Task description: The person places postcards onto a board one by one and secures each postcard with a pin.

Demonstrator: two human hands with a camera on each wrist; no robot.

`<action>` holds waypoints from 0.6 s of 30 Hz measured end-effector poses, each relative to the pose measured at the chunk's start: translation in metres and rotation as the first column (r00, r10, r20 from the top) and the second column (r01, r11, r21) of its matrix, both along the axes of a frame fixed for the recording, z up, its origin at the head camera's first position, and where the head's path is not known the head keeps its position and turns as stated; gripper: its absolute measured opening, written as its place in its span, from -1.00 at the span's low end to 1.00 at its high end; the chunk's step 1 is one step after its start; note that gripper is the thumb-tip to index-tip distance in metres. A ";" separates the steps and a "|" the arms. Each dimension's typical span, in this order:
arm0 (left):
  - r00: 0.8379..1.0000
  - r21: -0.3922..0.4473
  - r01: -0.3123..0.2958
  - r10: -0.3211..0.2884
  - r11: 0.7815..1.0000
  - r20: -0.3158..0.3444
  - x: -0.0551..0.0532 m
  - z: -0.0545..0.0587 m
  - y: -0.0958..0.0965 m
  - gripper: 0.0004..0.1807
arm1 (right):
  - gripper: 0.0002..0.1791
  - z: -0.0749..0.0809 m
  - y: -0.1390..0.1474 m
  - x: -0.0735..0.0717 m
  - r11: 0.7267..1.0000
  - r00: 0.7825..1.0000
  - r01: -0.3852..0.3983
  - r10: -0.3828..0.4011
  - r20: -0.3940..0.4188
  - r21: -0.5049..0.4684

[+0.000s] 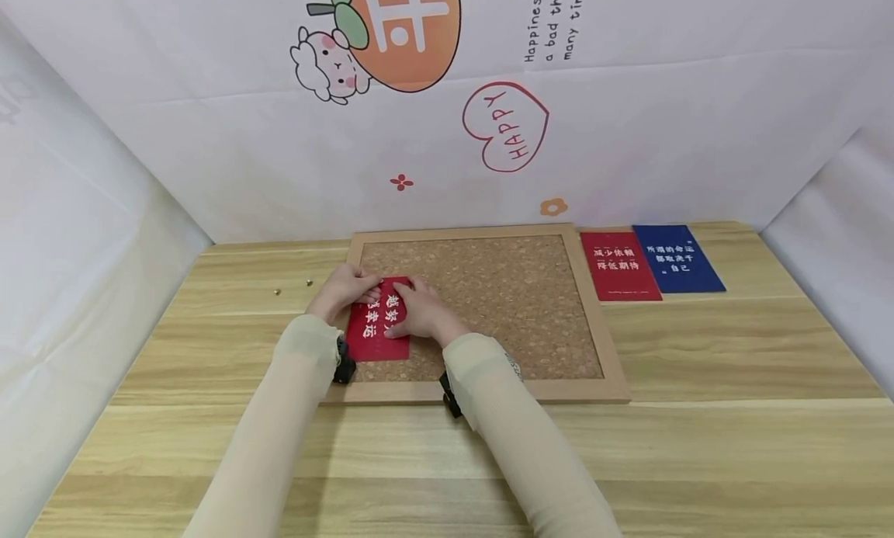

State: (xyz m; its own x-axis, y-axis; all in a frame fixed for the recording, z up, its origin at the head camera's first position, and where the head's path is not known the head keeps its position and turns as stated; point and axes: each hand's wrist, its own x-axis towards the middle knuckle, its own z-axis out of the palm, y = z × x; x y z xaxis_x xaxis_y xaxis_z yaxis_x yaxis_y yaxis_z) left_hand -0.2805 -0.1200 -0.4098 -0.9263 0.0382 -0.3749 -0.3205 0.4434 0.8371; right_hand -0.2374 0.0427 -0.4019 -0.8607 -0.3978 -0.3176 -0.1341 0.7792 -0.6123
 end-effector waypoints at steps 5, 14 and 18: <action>1.000 -0.014 0.020 -0.020 1.000 -0.008 -0.002 -0.002 -0.002 -0.64 | -0.04 0.000 0.000 0.001 1.000 1.000 0.008 -0.008 0.003 -0.003; 1.000 -0.031 0.009 -0.009 0.999 -0.010 0.001 0.000 0.000 -0.65 | -0.05 0.002 -0.001 0.003 1.000 1.000 0.016 -0.016 0.009 0.002; 1.000 -0.028 0.004 -0.005 1.000 -0.013 0.001 0.000 0.000 -0.66 | -0.05 0.003 -0.001 0.003 1.000 1.000 0.015 -0.015 0.011 0.005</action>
